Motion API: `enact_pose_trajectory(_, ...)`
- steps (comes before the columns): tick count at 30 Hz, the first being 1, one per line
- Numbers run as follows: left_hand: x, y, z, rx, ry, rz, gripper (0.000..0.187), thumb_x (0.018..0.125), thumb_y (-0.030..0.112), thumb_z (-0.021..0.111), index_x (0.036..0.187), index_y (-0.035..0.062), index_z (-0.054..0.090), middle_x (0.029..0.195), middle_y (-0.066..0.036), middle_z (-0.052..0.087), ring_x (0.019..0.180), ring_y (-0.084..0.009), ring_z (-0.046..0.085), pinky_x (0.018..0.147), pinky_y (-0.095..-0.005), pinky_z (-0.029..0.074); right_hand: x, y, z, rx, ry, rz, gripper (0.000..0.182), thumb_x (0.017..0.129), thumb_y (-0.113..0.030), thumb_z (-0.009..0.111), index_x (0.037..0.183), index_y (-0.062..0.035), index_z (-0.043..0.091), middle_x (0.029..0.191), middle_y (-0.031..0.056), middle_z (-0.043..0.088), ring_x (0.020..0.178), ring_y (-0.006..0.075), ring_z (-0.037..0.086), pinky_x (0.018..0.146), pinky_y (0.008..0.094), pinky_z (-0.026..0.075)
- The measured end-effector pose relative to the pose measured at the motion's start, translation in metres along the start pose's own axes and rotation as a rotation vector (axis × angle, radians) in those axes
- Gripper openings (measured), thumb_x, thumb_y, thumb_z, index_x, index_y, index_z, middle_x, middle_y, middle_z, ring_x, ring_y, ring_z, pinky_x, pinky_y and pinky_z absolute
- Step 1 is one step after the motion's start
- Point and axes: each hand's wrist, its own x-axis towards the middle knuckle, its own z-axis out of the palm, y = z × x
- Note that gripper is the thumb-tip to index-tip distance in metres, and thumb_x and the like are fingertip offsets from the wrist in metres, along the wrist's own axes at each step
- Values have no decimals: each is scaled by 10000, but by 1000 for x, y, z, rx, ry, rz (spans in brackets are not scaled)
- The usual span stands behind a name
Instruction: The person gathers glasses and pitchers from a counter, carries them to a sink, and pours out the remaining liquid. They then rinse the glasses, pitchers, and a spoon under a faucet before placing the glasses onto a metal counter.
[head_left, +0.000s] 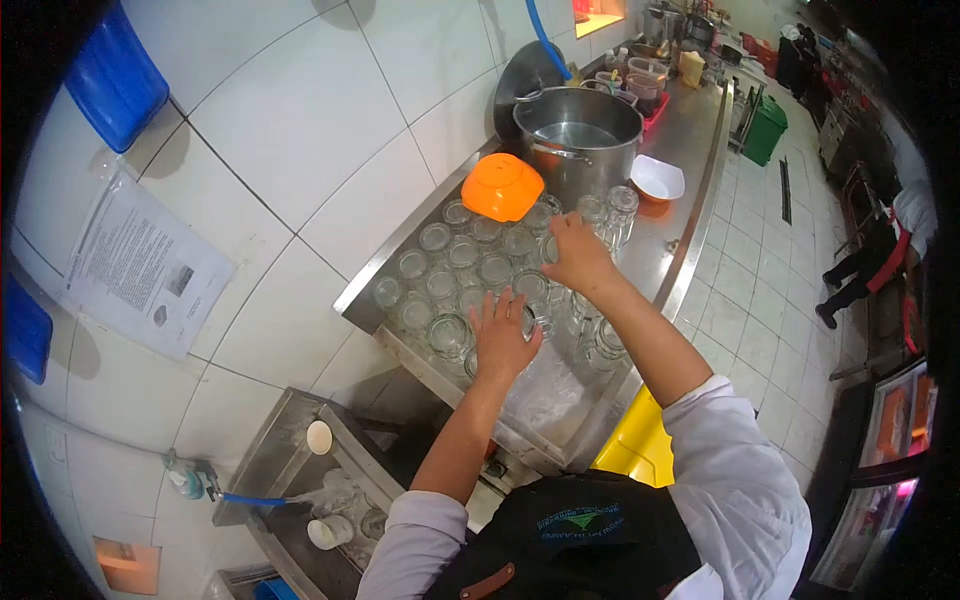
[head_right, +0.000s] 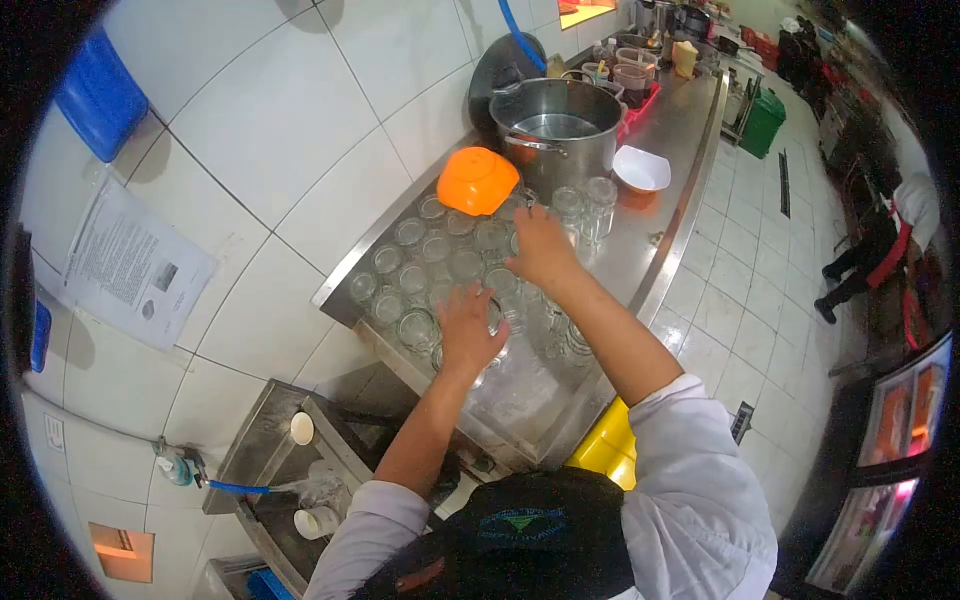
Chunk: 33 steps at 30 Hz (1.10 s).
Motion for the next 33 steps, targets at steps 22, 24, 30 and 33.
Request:
enact_pose_trajectory(22,6,8,-8,31,-13,55,614,781,341,680,1314,98,496,1416,-143,411,1320,-413,330,1067,-616,225,-61,58,7,18,-137,197,692,759,-452,699,1219,35,527,1181,254,561,1107,382,551,943,434,452)
enact_pose_trajectory(24,17,22,-22,85,11,145,609,786,303,679,1329,101,489,1423,-143,403,1327,-407,324,1078,-577,256,-95,65,-14,-71,-273,321,779,722,-496,716,1259,23,497,1194,263,558,1101,375,564,935,443,459)
enact_pose_trajectory(30,94,66,-6,147,-395,691,718,686,45,733,1345,187,488,1424,-101,425,1315,-324,389,1103,-410,327,-116,75,-19,23,-582,312,884,646,-451,770,1317,22,441,1204,262,556,1076,375,586,920,447,478)
enact_pose_trajectory(33,106,75,12,164,-443,732,761,651,22,746,1336,218,480,1361,-71,474,1244,-333,465,1048,-433,399,-109,89,-18,-30,-551,197,763,647,-260,773,1312,-49,465,1234,240,534,1069,396,578,910,442,488)
